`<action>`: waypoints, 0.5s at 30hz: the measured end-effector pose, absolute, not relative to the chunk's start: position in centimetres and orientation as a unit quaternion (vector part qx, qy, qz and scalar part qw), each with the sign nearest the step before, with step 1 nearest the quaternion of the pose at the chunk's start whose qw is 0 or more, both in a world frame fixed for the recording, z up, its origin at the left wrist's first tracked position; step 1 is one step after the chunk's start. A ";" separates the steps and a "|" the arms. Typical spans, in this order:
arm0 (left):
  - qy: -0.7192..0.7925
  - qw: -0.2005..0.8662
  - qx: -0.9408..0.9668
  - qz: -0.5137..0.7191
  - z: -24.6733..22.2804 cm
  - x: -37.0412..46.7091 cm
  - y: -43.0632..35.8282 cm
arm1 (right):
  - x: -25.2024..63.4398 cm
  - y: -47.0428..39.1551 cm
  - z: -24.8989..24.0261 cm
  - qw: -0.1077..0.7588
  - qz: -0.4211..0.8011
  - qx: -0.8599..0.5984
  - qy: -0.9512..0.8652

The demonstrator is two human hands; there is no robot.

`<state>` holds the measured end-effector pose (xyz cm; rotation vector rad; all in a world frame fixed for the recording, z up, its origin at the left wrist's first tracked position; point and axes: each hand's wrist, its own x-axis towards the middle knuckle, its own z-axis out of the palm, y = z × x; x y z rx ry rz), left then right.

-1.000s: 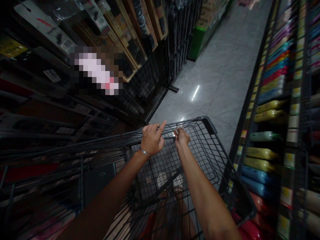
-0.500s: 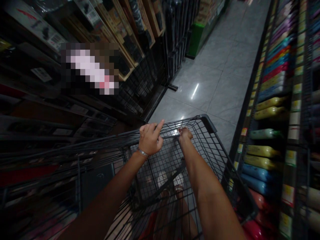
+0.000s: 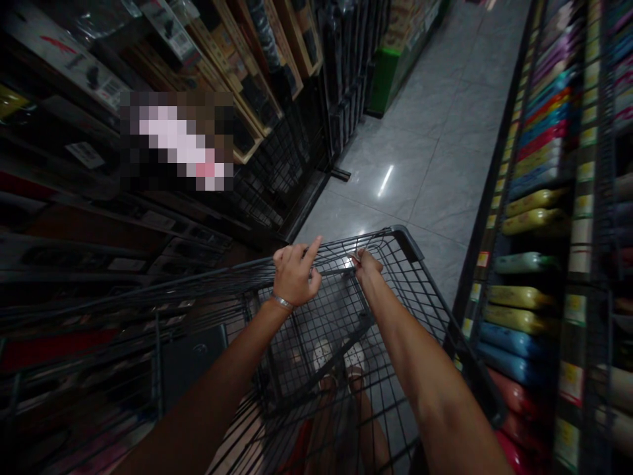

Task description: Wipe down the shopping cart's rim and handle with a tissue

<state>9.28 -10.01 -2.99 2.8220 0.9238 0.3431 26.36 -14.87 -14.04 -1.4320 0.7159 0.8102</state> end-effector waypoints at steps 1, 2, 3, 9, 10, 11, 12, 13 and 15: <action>0.310 0.076 0.941 0.115 -2.9 9.3 -10.0 | 26.4 -14.9 -13.7 0.628 0.357 -0.620 0.305; 0.312 0.075 0.940 0.116 -2.9 9.3 -10.0 | 26.4 -15.0 -13.4 0.634 0.362 -0.616 0.297; 0.314 0.073 0.939 0.117 -2.9 9.3 -10.0 | 26.4 -15.1 -13.1 0.641 0.366 -0.610 0.288; 0.317 0.057 0.938 0.127 -3.0 9.4 -9.9 | 25.4 -15.6 -11.2 0.683 0.377 -0.578 0.239; 0.317 0.053 0.938 0.129 -3.0 9.4 -9.9 | 25.2 -15.6 -11.1 0.687 0.375 -0.576 0.237; 0.316 0.049 0.938 0.131 -3.1 9.4 -9.8 | 25.0 -15.5 -11.1 0.689 0.371 -0.576 0.237; 0.316 0.045 0.938 0.134 -3.2 9.4 -9.8 | 24.9 -15.5 -11.2 0.689 0.367 -0.577 0.240; 0.315 0.041 0.938 0.137 -3.2 9.5 -9.8 | 24.8 -15.3 -11.4 0.688 0.363 -0.579 0.244; 0.313 0.035 0.938 0.145 -3.4 9.5 -9.8 | 24.6 -15.0 -12.0 0.682 0.354 -0.587 0.255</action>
